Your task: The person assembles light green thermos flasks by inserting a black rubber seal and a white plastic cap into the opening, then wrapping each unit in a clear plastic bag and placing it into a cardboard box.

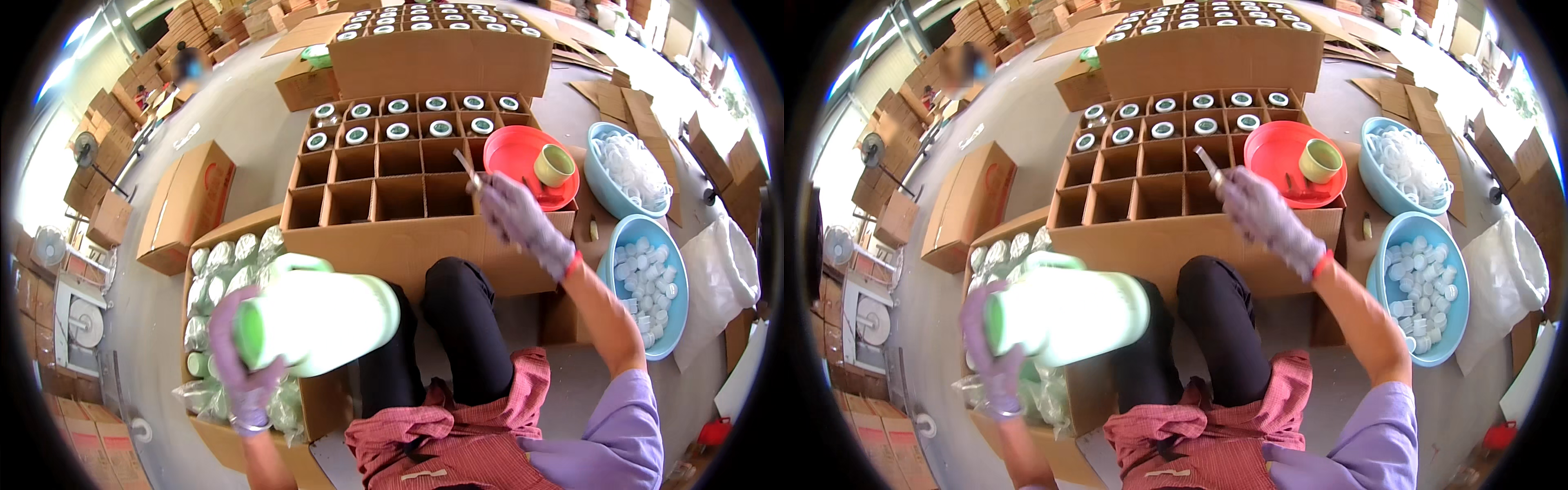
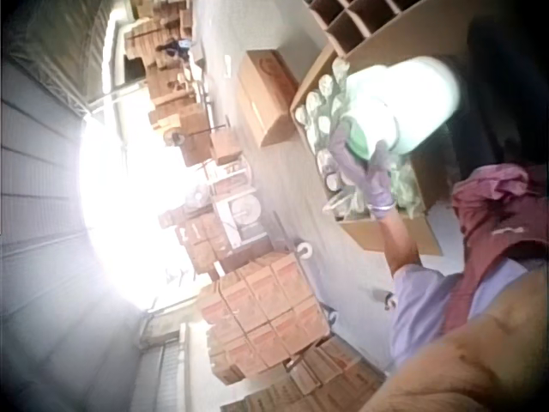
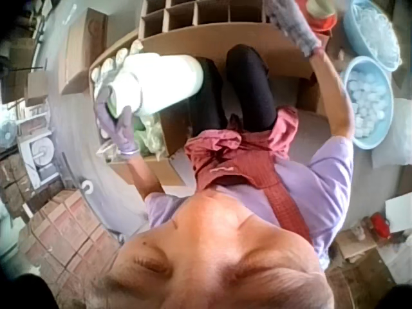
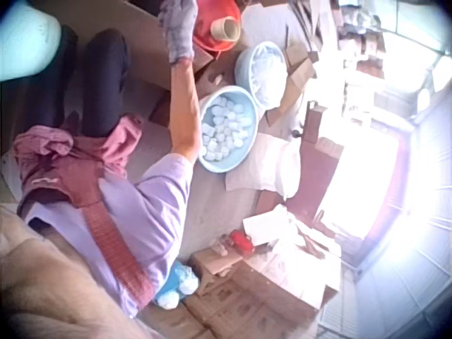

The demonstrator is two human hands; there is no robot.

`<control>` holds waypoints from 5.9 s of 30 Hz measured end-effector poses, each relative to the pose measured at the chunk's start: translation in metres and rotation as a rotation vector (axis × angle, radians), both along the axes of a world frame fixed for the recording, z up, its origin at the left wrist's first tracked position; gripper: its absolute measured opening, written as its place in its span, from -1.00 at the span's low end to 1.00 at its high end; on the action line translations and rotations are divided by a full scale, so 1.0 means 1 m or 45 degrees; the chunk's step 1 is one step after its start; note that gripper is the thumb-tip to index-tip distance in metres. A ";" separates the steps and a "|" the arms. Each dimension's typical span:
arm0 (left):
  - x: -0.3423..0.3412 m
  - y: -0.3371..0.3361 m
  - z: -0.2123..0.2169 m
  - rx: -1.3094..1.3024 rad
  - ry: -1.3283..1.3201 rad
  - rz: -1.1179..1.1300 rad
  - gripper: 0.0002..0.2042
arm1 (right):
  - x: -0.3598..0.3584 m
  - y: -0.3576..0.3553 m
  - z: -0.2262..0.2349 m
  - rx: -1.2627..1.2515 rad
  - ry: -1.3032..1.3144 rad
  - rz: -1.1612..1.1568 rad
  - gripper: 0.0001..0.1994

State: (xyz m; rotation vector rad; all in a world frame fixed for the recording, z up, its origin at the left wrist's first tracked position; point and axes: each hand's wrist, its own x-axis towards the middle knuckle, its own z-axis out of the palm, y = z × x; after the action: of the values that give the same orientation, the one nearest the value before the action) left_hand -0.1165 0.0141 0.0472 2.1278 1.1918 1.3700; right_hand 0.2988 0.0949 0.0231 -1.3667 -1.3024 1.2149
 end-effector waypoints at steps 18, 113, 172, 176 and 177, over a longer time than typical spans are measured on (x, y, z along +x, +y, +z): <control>0.144 -0.008 0.034 0.458 0.496 -0.061 -0.19 | -0.035 -0.152 0.063 0.824 -0.802 0.327 -0.81; 0.122 0.005 -0.071 -0.134 -1.611 -0.046 -0.47 | 0.019 0.036 -0.006 0.647 -1.011 -0.357 -0.61; 0.137 0.065 -0.094 -0.473 0.352 -0.780 -0.45 | -0.006 0.141 -0.083 0.421 -1.543 -0.016 -0.44; 0.130 0.077 -0.093 -0.551 0.314 -0.780 -0.47 | 0.022 0.222 -0.074 0.725 -1.454 0.029 -0.58; 0.130 0.078 -0.094 -0.543 0.287 -0.760 -0.46 | 0.039 0.249 -0.072 0.615 -1.570 -0.064 -0.60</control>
State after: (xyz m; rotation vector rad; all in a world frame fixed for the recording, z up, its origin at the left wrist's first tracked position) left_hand 0.0138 0.0917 -0.0470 2.1021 0.7314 0.5738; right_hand 0.3382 0.3439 -0.0494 -1.7740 -2.1424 -0.1610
